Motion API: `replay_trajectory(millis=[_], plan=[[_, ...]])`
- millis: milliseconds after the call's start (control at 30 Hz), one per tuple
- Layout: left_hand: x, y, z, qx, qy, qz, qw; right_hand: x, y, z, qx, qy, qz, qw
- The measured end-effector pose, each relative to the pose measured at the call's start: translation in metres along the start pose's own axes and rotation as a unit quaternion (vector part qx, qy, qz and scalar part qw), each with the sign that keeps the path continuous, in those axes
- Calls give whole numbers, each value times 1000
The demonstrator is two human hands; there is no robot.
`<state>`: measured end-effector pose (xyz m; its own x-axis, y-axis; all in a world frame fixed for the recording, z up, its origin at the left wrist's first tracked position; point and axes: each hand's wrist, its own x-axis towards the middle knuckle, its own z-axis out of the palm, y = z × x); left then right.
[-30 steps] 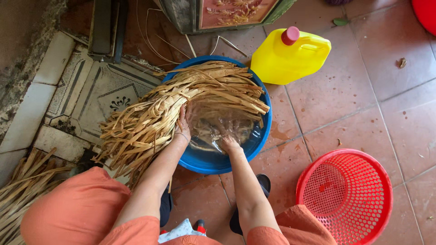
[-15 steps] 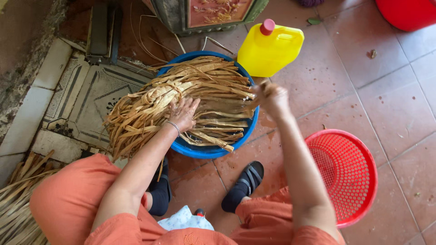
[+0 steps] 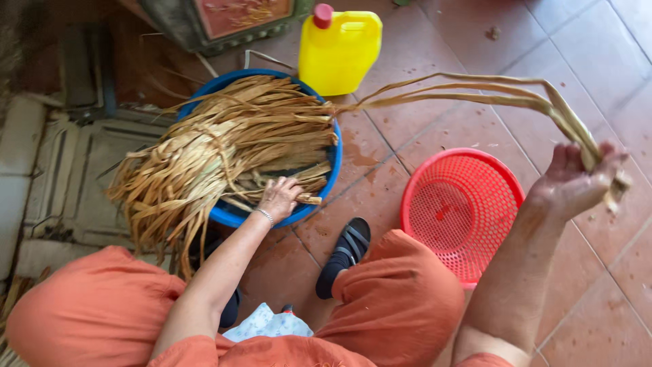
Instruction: The person sits on the floor and repeatedly pulls dried plant strips from a blue basin, strips the fibrous material from the stalks by hand, and places the processed fibers into a red basket. The person continues this repetitive manual separation process throughout the clip.
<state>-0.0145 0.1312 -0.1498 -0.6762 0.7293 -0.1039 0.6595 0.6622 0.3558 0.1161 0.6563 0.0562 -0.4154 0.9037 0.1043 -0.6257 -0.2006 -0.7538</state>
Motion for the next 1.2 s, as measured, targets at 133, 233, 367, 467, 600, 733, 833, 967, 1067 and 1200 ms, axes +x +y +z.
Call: replay_trajectory(millis=[133,233,367,467,600,733,833,967,1067,1200], plan=[[3,1,7,-46,56,21,997,-32,-8,-110,61,142,12,988],[7,-5,4,-115,127,17,985,-81,8,-166,22,282,83,955],[17,-10,-14,-233,120,14,965,-149,23,-201,122,344,141,920],[20,-12,-27,-265,75,-62,959,-186,27,-202,143,382,138,903],[22,-14,-38,-273,98,-47,956,-215,24,-202,147,440,131,876],[26,-10,-39,-309,102,-68,943,-237,25,-211,174,359,185,898],[31,-1,-41,-365,160,-7,917,-252,39,-207,172,309,282,892],[36,16,-53,-492,109,-55,862,-243,66,-162,111,137,388,905],[38,39,-70,-551,130,-35,823,-211,68,-79,72,-28,421,904],[38,82,-101,-583,159,-11,797,-187,57,64,-344,-343,277,829]])
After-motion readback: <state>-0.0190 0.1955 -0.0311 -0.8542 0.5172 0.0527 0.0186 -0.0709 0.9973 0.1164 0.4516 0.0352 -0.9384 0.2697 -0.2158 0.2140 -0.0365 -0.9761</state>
